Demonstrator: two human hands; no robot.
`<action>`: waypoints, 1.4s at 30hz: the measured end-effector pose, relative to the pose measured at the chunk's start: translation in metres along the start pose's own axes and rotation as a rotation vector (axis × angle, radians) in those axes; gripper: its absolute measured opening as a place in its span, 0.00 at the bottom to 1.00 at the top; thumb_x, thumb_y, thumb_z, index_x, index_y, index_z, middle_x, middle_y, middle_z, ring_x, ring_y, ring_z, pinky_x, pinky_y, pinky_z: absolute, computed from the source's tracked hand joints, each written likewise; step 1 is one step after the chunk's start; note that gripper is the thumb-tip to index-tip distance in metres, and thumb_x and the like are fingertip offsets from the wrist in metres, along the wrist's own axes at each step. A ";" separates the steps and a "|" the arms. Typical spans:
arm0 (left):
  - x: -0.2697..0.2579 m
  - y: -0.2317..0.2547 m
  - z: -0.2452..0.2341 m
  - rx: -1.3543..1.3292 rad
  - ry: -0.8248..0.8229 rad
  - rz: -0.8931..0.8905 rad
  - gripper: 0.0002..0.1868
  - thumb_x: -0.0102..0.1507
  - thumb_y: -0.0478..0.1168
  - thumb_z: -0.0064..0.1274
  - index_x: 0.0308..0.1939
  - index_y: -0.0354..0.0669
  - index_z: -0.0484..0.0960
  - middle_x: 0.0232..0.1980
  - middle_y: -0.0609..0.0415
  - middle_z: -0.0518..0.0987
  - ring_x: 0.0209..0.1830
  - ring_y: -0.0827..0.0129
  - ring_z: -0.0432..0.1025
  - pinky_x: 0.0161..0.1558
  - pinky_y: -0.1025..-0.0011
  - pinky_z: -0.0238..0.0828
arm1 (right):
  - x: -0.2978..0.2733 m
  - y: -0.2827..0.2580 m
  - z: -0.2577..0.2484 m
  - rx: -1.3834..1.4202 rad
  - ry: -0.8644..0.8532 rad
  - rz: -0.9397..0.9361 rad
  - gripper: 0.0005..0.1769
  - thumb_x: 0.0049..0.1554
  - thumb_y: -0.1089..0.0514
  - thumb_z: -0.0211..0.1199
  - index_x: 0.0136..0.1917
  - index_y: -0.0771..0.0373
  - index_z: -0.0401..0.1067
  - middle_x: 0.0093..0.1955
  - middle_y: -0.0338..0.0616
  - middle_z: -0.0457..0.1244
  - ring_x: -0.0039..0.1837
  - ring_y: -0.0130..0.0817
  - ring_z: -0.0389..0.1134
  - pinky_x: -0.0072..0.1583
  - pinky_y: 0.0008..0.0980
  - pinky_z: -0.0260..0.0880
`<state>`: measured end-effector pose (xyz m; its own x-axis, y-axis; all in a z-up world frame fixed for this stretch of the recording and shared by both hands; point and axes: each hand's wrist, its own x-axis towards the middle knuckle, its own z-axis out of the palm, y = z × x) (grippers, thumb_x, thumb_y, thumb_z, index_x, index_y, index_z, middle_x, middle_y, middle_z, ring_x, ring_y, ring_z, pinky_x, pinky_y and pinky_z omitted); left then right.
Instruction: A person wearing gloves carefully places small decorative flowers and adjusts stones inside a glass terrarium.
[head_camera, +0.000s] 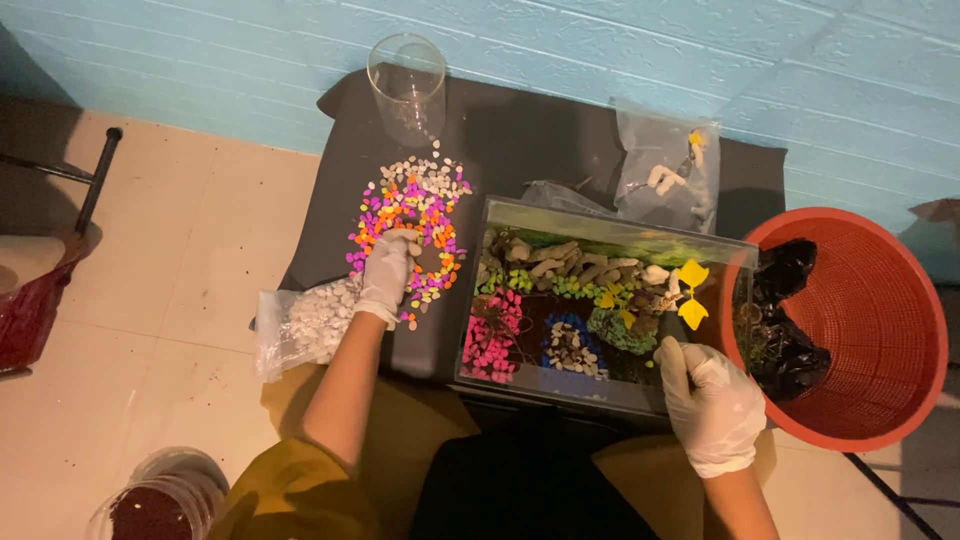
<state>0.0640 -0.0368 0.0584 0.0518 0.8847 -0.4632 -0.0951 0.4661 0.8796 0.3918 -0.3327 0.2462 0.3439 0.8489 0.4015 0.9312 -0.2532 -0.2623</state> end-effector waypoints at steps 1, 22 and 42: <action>-0.012 0.011 0.003 0.299 -0.038 0.133 0.14 0.69 0.44 0.37 0.47 0.49 0.81 0.45 0.55 0.82 0.33 0.69 0.67 0.36 0.70 0.61 | 0.001 -0.001 -0.001 0.014 -0.012 0.014 0.20 0.68 0.55 0.66 0.33 0.54 0.72 0.32 0.33 0.62 0.34 0.33 0.60 0.36 0.34 0.57; -0.004 0.051 -0.011 -0.326 -0.033 -0.072 0.10 0.67 0.38 0.30 0.37 0.48 0.69 0.24 0.64 0.66 0.20 0.78 0.61 0.23 0.79 0.64 | 0.008 -0.009 -0.009 0.046 -0.045 -0.021 0.23 0.68 0.56 0.63 0.30 0.56 0.67 0.27 0.36 0.53 0.31 0.34 0.50 0.35 0.36 0.51; 0.067 0.052 -0.015 1.373 0.095 0.238 0.11 0.68 0.49 0.53 0.46 0.53 0.88 0.53 0.48 0.79 0.42 0.47 0.79 0.49 0.55 0.76 | 0.014 -0.013 -0.009 0.017 0.005 -0.057 0.31 0.67 0.56 0.62 0.26 0.56 0.51 0.26 0.37 0.43 0.31 0.35 0.42 0.34 0.39 0.44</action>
<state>0.0474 0.0466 0.0710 0.1004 0.9638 -0.2469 0.9494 -0.0186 0.3135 0.3858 -0.3221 0.2633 0.2906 0.8594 0.4207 0.9472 -0.1962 -0.2536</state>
